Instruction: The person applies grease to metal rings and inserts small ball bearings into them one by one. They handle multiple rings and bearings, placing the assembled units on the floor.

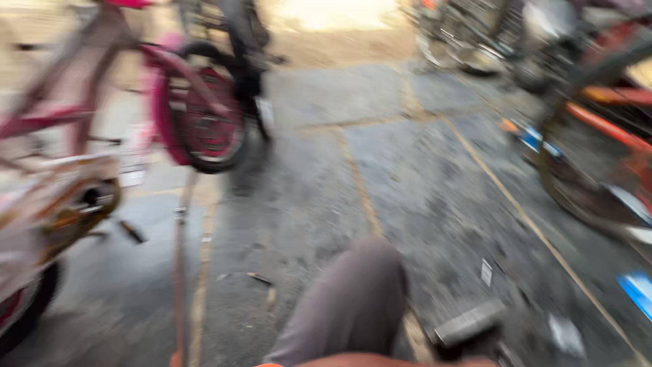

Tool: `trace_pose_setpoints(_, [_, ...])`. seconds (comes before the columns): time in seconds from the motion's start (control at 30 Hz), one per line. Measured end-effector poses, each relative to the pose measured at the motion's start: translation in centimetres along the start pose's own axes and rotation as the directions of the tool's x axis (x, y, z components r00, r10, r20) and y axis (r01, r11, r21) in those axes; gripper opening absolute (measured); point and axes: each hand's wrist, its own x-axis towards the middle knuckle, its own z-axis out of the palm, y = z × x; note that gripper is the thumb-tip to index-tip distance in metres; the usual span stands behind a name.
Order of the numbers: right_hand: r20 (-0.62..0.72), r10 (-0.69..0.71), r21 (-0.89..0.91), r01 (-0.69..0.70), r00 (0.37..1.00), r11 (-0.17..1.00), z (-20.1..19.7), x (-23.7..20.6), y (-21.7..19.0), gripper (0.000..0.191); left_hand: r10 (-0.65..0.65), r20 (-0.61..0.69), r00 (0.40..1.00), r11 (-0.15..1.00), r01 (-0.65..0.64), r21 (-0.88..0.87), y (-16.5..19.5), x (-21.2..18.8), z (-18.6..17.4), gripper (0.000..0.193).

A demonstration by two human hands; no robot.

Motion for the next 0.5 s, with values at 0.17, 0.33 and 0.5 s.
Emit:
trace_pose_setpoints(0.17, [-0.017, 0.13, 0.131, -0.127, 0.991, 0.983, 4.0, -10.3, 25.6, 0.028, -0.061, 0.242, 0.968, 0.997, 0.047, 0.064, -2.9, 1.0, 11.5, 0.027])
trace_pose_setpoints(0.33, [0.137, 0.329, 0.67, -0.332, 0.934, 0.664, 8.3, -12.9, 27.7, 0.011, 0.0, 0.353, 0.936, 0.986, -0.059, 0.157, -5.4, -1.0, 11.1, 0.029])
trace_pose_setpoints(0.5, [-0.068, 0.169, 0.443, -0.122, 0.983, 0.888, 5.0, -15.0, 22.9, 0.014, 0.024, 0.397, 0.917, 0.978, -0.103, 0.179, -2.0, -2.4, 10.8, 0.025])
